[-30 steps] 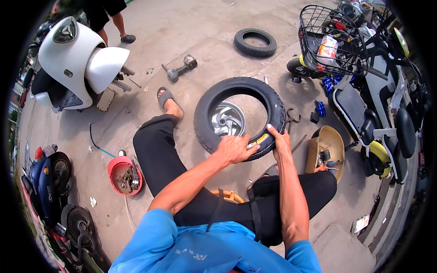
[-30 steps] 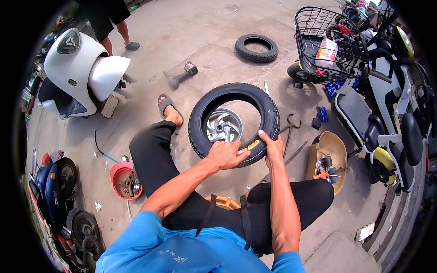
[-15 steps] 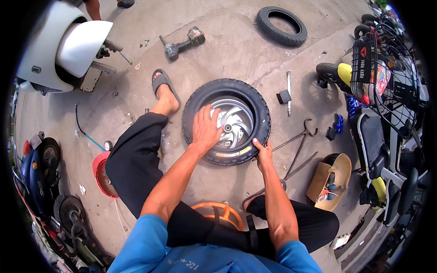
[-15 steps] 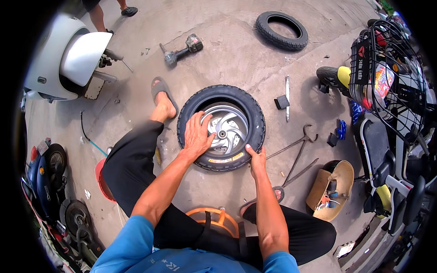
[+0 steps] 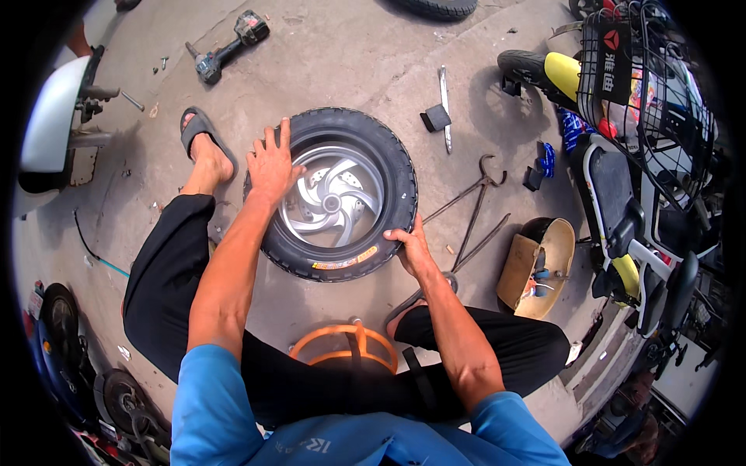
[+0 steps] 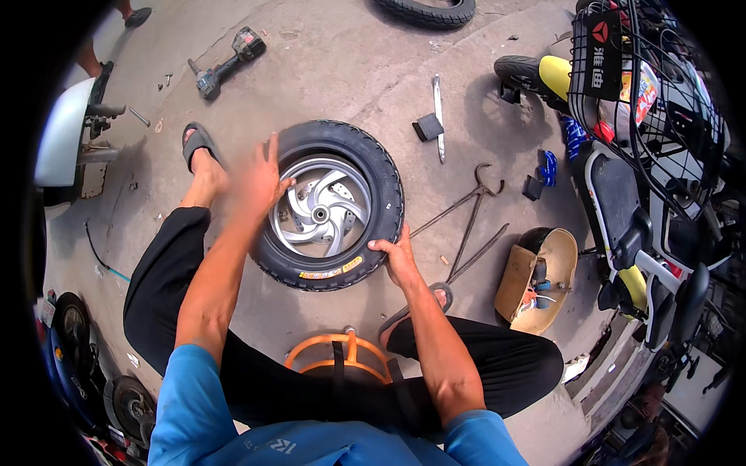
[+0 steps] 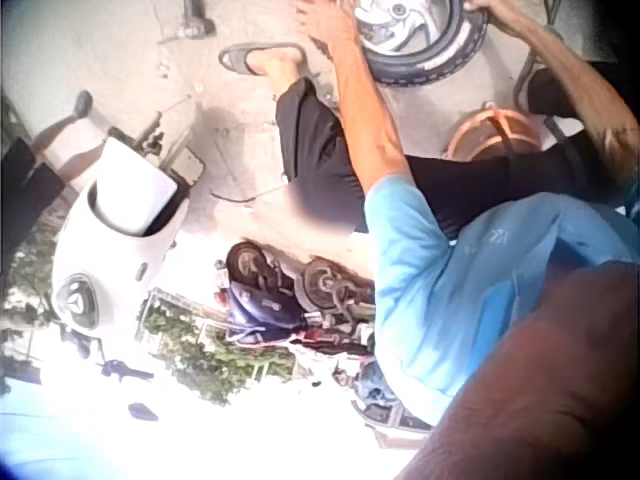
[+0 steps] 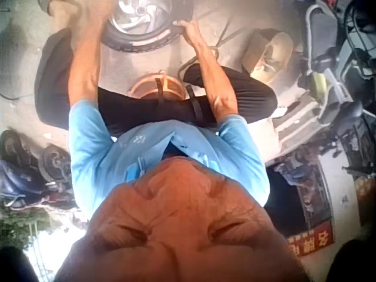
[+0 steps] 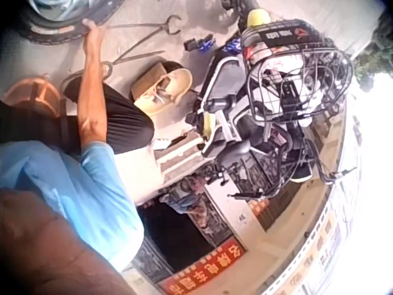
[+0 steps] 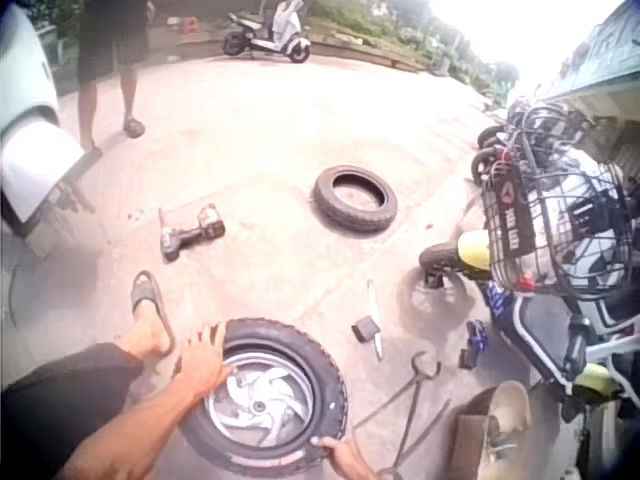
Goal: The person unpacks a new scooter tire from its plastic wrapping and places it onto a metal rim. Using tire levers, they pry the tire bead over the rim edge to secure it. Finally, they attach an air hose to the valve stem to inflate the tire.
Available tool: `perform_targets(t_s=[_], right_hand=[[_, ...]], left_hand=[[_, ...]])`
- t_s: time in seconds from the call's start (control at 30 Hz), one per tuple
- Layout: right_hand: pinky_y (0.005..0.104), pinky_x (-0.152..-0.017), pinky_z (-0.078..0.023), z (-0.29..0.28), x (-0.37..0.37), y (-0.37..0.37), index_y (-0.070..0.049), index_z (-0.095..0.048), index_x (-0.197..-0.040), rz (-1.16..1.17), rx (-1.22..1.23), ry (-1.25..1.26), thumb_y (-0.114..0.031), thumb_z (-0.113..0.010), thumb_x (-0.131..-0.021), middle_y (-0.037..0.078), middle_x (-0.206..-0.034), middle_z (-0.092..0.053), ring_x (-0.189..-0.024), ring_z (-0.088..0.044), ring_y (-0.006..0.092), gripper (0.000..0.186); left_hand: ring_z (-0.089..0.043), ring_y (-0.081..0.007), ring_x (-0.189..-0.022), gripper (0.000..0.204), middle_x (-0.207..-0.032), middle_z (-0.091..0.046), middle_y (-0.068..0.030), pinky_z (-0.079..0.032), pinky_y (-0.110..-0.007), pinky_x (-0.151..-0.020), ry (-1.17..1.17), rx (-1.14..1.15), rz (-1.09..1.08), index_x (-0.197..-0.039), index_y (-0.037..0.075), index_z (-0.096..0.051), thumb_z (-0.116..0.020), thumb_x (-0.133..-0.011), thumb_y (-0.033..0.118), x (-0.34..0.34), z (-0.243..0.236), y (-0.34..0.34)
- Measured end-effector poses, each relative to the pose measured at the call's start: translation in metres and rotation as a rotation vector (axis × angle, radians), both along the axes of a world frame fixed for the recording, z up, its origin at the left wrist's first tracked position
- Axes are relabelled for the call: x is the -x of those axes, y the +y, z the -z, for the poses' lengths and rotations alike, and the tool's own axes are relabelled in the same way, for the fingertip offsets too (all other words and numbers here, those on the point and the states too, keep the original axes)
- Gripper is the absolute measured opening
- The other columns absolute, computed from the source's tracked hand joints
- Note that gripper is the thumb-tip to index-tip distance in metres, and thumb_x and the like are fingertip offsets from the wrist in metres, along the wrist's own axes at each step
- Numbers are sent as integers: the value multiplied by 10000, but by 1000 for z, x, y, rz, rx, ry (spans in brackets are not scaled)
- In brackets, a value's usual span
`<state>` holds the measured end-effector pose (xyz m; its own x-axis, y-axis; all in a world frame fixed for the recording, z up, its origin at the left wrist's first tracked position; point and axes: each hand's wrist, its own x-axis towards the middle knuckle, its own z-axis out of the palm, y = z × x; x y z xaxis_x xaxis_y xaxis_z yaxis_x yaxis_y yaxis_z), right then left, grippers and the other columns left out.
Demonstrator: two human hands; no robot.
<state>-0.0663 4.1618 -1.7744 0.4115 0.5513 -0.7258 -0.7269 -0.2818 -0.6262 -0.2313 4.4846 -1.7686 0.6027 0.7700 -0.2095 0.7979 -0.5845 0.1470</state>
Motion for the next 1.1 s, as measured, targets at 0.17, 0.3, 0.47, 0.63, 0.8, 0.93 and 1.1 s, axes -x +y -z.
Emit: perform_targets(t_s=[0.17, 0.3, 0.47, 0.63, 0.8, 0.93, 1.1], right_hand=[[565, -1082, -535, -20, 34, -48, -231, -233, -1654, 15, 58, 112, 11, -840, -826, 101, -1491, -527, -1353, -563, 299, 1054], [532, -1089, -509, -19, -6, -98, -182, -440, -1637, -211, 102, 285, -485, -843, -956, 85, -1538, -570, -1375, -574, 291, 848], [430, -995, -569, 68, -136, -182, 42, -568, -1490, 356, 664, -443, -279, -753, -1037, 196, -1407, -689, -1153, -709, 283, 585], [490, -1109, -524, 89, -160, -192, 61, -574, -1447, -205, 1237, -750, -378, -814, -965, 324, -1426, -658, -1338, -647, 456, 695], [524, -1037, -551, 126, -158, -227, 96, -639, -1226, -360, 1173, -898, -293, -752, -935, 367, -1186, -736, -1175, -712, 514, 500], [445, -610, -575, 152, -223, -240, 53, -594, -1199, 167, 984, -992, -155, -578, -1012, 204, -873, -713, -746, -729, 317, 280], [303, -467, -412, 76, -147, -83, -5, -595, -1170, 308, 314, -602, -154, -583, -1046, 61, -823, -626, -598, -560, 112, 195]], left_hand=[[-567, -397, -1271, 1127, -1567, -464, -168, -491, -541, -1019, 21, -87, 126, -1739, 203, -256, -909, -835, 360, -7, 9, -32], [-546, -408, -1344, 1050, -1616, -445, -182, -478, -550, -1059, -34, -135, 152, -1740, 207, -268, -871, -883, 291, -7, 9, -63], [-547, -406, -1336, 1019, -1607, -449, -187, -464, -548, -1075, -83, -136, 173, -1732, 193, -287, -852, -887, 258, -14, 9, -71], [-528, -417, -1341, 1081, -1612, -443, -206, -444, -546, -1120, -26, -93, 183, -1728, 161, -291, -865, -830, 339, 10, 3, -58], [-429, -424, -1525, 978, -1701, -392, -228, -364, -505, -1264, -199, 235, 193, -1716, 105, -312, -777, -924, 441, 30, -20, -36], [-468, -410, -1530, 934, -1673, -443, -270, -370, -462, -1269, -349, 531, -211, -1702, 90, -355, -730, -968, 528, 40, -11, -29], [-691, -299, -1249, 971, -1405, -690, -242, -512, -402, -1110, -538, 1007, -804, -1494, -83, -599, -686, -964, 726, 134, 40, -41]])
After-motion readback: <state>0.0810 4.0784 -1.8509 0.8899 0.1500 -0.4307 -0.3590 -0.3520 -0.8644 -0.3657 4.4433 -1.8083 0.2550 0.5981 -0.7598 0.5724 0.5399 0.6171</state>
